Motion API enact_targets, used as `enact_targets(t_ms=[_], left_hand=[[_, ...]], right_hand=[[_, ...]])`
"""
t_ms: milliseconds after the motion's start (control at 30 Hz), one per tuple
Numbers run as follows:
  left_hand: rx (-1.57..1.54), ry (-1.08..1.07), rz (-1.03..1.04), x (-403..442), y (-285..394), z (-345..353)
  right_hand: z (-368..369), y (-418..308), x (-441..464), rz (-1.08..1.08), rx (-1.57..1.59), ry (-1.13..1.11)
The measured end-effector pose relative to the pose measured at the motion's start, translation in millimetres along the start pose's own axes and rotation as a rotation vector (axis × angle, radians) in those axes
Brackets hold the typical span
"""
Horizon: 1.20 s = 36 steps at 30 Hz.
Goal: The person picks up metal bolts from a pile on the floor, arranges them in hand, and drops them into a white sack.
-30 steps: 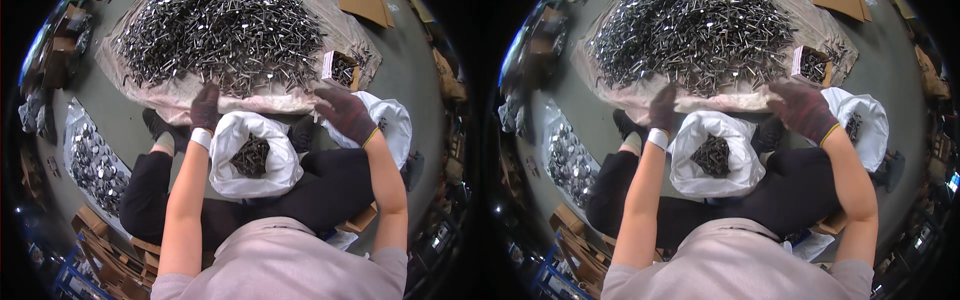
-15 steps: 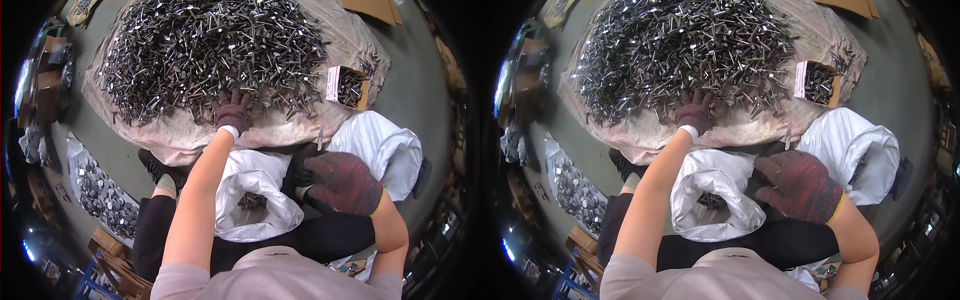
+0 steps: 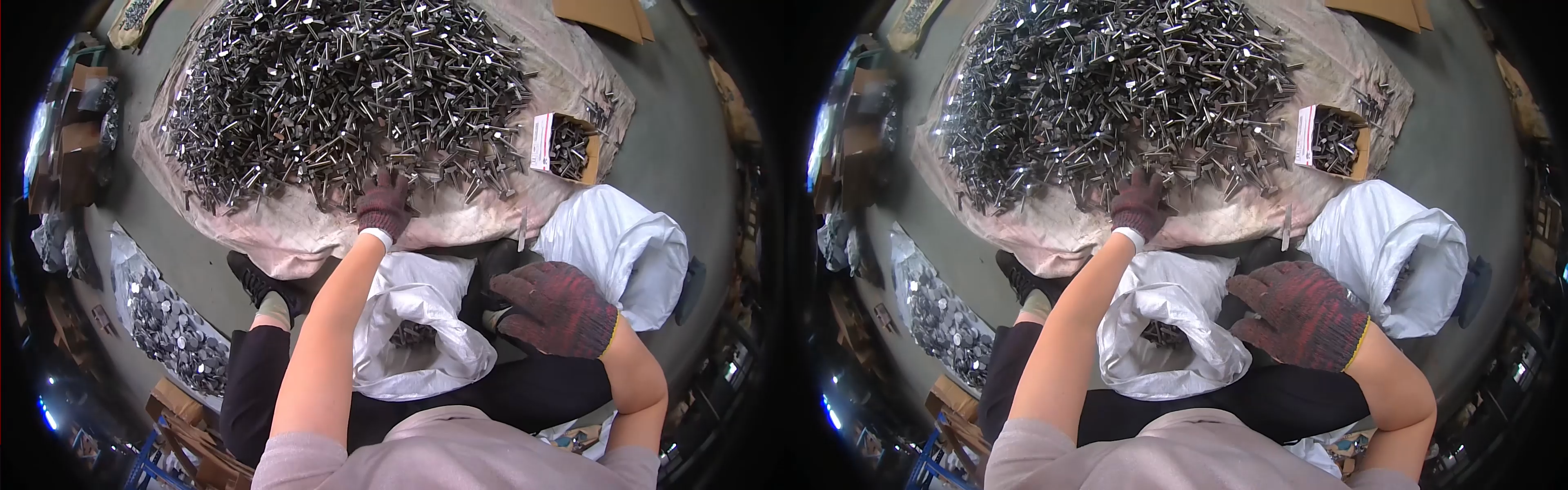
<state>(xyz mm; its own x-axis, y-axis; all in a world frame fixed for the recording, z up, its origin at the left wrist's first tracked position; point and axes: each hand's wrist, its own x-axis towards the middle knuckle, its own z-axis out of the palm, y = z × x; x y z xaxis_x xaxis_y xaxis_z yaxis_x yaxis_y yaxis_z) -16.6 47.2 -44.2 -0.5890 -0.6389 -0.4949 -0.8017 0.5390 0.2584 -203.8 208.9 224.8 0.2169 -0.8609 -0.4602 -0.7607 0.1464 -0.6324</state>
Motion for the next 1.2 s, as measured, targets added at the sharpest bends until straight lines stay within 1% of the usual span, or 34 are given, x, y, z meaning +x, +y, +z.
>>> enact_targets(t_ms=[67, 100, 167, 333, 367, 400, 433, 467, 533, 567, 600, 667, 700, 733, 800, 833, 867, 900, 933, 967, 1000, 1067, 1100, 1200], left_hand=[[0.025, -0.1, -0.023, 3.9, 2.2, 0.0], [0.022, -0.1, -0.016, 9.2, 3.5, -0.8], [0.083, -0.233, -0.041, 22.1, 2.5, -3.9], [0.029, -0.169, 0.025, 20.4, -7.8, 10.2], [-0.026, -0.146, 0.015, 18.4, -11.9, 14.3], [-0.079, -0.123, 0.004, 13.9, -17.5, 17.0], [-0.136, -0.025, -0.03, 3.7, -23.0, 11.7], [-0.133, -0.023, -0.027, 4.0, -36.3, 13.7], [-0.793, -0.07, -0.14, 3.1, -62.2, 20.2], [-1.202, 0.009, -0.173, -2.4, -66.8, 22.2], [-1.2, 0.013, -0.171, -3.4, -75.6, 22.6], [-2.07, -0.193, -0.367, -4.0, -94.6, 25.2], [-2.269, -0.16, -0.37, -7.4, -90.3, 16.3], [-2.271, -0.153, -0.363, -13.3, -82.1, 1.3], [-2.646, -0.181, -0.138, -22.8, -66.3, -23.7], [-2.732, -0.233, 0.022, -19.9, -61.2, -26.8], [-2.732, -0.226, 0.034, -19.8, -57.5, -30.0], [-2.773, -0.194, -0.036, -23.3, -50.2, -40.3], [-2.812, -0.164, -0.108, -26.6, -44.0, -47.9], [-2.818, -0.231, 0.072, -28.7, -40.1, -51.4], [-2.816, -0.231, 0.079, -30.7, -36.7, -54.8], [-2.828, -0.309, 0.093, -33.7, -29.3, -62.9], [-2.983, -0.404, 0.101, -31.5, -26.4, -62.4], [-2.942, -0.418, 0.078, -32.1, -32.4, -70.3]], right_hand=[[1.8, -0.1, 0.1, -0.012, 0.035, 0.021], [2.2, -0.8, -0.2, -0.005, 0.032, 0.022], [1.9, -0.7, 1.0, 0.006, 0.023, -0.044], [3.5, 9.4, -2.8, -0.08, -0.014, -0.003], [2.9, 10.0, -3.5, -0.101, -0.003, 0.015], [2.9, 9.2, -4.0, -0.099, -0.001, 0.018], [2.3, 7.7, -3.9, -0.072, 0.01, 0.018], [1.6, 7.0, -4.2, -0.044, 0.021, 0.019], [1.9, 7.7, -5.5, -0.034, 0.036, 0.007], [2.4, 7.4, -6.0, -0.026, 0.052, -0.012], [2.6, 7.0, -6.4, -0.029, 0.051, -0.008], [3.0, 6.1, -7.4, -0.009, 0.068, 0.019], [4.3, 6.6, -8.0, -0.013, 0.063, 0.022], [6.9, 8.5, -8.6, -0.015, 0.041, 0.041], [14.7, 18.1, -9.9, -0.027, 0.01, 0.063], [20.3, 26.6, -11.5, -0.038, -0.039, 0.052], [21.9, 29.9, -12.0, -0.048, -0.088, 0.04], [16.7, 23.6, -10.3, -0.054, -0.093, 0.043], [8.8, 13.9, -8.2, 0.074, -0.064, 0.005], [3.6, 8.2, -7.5, 0.204, -0.036, -0.032], [3.0, 7.8, -7.9, 0.203, -0.039, -0.028], [5.0, 9.8, -8.0, 0.241, -0.07, -0.007], [7.3, 12.1, -7.6, 0.238, -0.072, -0.002], [8.1, 13.0, -7.0, 0.251, -0.076, 0.003]])
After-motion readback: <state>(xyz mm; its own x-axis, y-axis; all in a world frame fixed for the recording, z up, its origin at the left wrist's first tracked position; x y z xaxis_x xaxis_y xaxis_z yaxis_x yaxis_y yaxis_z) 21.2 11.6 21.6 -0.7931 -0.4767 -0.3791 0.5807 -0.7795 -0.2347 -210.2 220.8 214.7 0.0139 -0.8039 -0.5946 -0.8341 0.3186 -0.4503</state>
